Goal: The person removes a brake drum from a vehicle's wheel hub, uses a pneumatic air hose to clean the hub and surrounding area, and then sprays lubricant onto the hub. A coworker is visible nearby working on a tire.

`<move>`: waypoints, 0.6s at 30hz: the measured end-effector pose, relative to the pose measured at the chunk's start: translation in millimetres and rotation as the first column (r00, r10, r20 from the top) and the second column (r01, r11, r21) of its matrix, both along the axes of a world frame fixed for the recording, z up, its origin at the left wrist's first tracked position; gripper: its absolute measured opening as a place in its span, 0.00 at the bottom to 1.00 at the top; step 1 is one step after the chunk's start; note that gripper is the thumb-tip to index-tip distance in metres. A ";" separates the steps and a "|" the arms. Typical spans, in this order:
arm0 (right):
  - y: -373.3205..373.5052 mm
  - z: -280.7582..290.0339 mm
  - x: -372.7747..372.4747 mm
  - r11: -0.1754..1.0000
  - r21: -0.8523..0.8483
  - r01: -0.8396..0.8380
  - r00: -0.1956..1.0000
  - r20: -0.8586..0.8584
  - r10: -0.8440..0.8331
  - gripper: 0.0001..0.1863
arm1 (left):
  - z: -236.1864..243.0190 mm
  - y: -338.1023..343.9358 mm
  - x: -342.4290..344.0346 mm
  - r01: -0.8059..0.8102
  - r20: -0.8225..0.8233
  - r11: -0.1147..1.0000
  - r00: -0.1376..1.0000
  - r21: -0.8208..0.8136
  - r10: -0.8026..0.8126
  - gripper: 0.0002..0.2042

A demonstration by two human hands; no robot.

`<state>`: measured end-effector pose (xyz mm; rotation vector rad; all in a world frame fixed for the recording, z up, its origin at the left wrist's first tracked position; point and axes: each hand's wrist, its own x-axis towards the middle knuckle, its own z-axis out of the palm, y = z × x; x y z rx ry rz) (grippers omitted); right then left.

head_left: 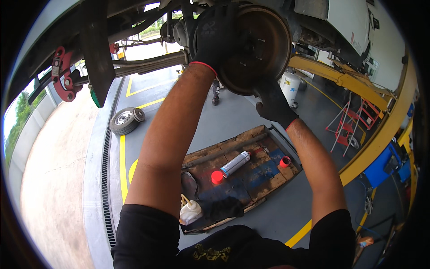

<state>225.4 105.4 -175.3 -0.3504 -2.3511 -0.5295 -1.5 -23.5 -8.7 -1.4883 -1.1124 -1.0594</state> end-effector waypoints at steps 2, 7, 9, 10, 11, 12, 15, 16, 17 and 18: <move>1.2 -0.3 2.7 0.998 0.034 0.048 0.995 -0.092 -0.045 0.32 | 0.9 -2.8 2.4 0.016 -0.020 0.999 1.000 0.038 -0.015 0.32; -7.4 3.9 -6.6 0.977 0.124 0.172 0.978 -0.138 -0.155 0.27 | 5.0 -5.2 5.5 0.007 0.008 0.999 1.000 -0.049 -0.007 0.33; -14.7 -0.7 -15.7 0.999 0.021 0.038 0.992 -0.120 -0.036 0.24 | 9.1 -3.4 7.2 -0.016 0.051 0.992 0.998 -0.125 0.022 0.34; -18.4 -7.0 -18.5 0.994 -0.106 0.014 0.993 -0.119 -0.027 0.23 | 12.6 -1.9 8.4 -0.011 0.106 0.979 0.994 -0.201 0.033 0.34; -24.1 -16.9 -17.1 0.979 -0.198 -0.040 0.993 -0.113 0.018 0.23 | 13.9 -0.1 10.8 0.006 0.158 0.960 0.987 -0.280 0.040 0.34; -30.3 -30.9 -15.0 0.985 -0.160 -0.062 0.975 -0.219 0.026 0.22 | 16.4 1.6 13.1 -0.060 0.093 0.972 0.992 -0.229 0.083 0.34; -50.5 -91.7 24.2 0.994 -0.084 -0.064 0.936 -0.351 0.031 0.21 | 8.3 -3.8 24.3 -0.115 0.030 0.990 0.993 -0.083 0.118 0.35; -59.3 -114.1 43.8 0.990 -0.132 -0.047 0.947 -0.322 0.002 0.21 | -0.6 -11.9 28.6 -0.103 -0.065 0.995 0.993 0.008 0.103 0.35; -71.9 -141.3 64.8 0.988 -0.151 -0.021 0.964 -0.265 -0.020 0.21 | -13.9 -21.3 35.1 -0.063 -0.115 0.987 0.990 0.145 0.080 0.25; -88.8 -171.3 88.0 0.969 -0.245 0.021 0.974 -0.212 -0.075 0.21 | -36.7 -36.6 41.2 -0.038 -0.206 0.988 0.976 0.151 0.069 0.26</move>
